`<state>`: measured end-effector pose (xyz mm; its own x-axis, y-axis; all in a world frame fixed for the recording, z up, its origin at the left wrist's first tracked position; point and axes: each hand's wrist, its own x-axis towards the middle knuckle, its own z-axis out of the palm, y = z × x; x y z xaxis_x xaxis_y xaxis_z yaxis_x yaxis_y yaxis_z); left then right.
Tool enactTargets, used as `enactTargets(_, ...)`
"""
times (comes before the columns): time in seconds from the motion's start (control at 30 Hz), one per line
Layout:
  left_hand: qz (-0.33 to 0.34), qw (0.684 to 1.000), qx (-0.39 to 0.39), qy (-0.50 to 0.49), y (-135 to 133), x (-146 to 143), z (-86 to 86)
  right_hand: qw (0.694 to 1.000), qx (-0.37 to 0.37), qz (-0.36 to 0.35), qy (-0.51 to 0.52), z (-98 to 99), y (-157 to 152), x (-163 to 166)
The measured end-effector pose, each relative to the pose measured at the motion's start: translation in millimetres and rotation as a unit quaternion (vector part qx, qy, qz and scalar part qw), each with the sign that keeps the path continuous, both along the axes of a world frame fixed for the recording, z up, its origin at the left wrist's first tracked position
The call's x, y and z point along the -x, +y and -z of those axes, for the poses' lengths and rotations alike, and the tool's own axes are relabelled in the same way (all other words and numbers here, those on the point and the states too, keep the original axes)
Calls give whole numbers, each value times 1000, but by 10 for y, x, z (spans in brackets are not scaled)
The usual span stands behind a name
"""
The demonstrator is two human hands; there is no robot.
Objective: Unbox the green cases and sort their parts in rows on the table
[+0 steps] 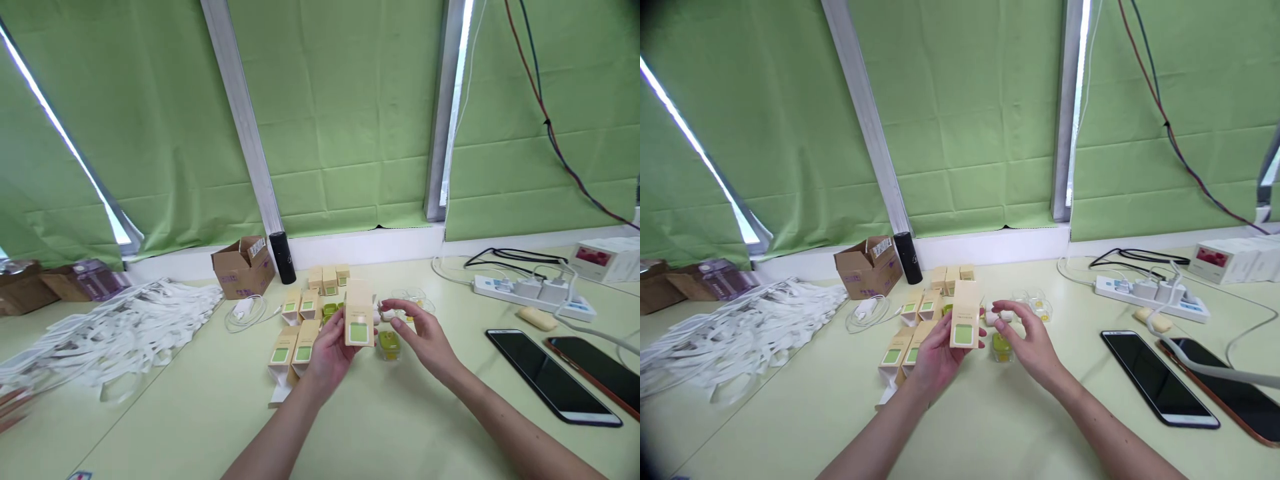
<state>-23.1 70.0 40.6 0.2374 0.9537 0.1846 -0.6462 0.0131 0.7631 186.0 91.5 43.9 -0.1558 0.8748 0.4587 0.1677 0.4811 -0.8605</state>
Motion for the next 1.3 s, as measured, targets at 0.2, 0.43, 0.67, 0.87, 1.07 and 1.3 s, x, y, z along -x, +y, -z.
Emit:
enactTargets(0.2, 22, 999, -24, 40, -69, -66, -40, 997, 39, -54, 44, -24, -102, 107)
enactTargets(0.43, 21, 998, -29, 53, -84, -80, -43, 974, 131, -153, 106, -167, -147, 139)
enactTargets(0.67, -65, 989, -58, 123, -25, -101, 11, 954, 161, -175, 180, -187, -137, 99)
enactTargets(0.87, -140, 958, -121, 221, -89, -139, 24, 962, 175, -88, 192, -172, -83, 88)
enactTargets(1.07, -138, 948, -131, 255, -138, -178, 77, 966, 191, -65, 159, -65, -33, 95)
enactTargets(1.3, -171, 938, -133, 271, -150, -174, 45, 980, 159, -62, 106, 47, 3, 133)
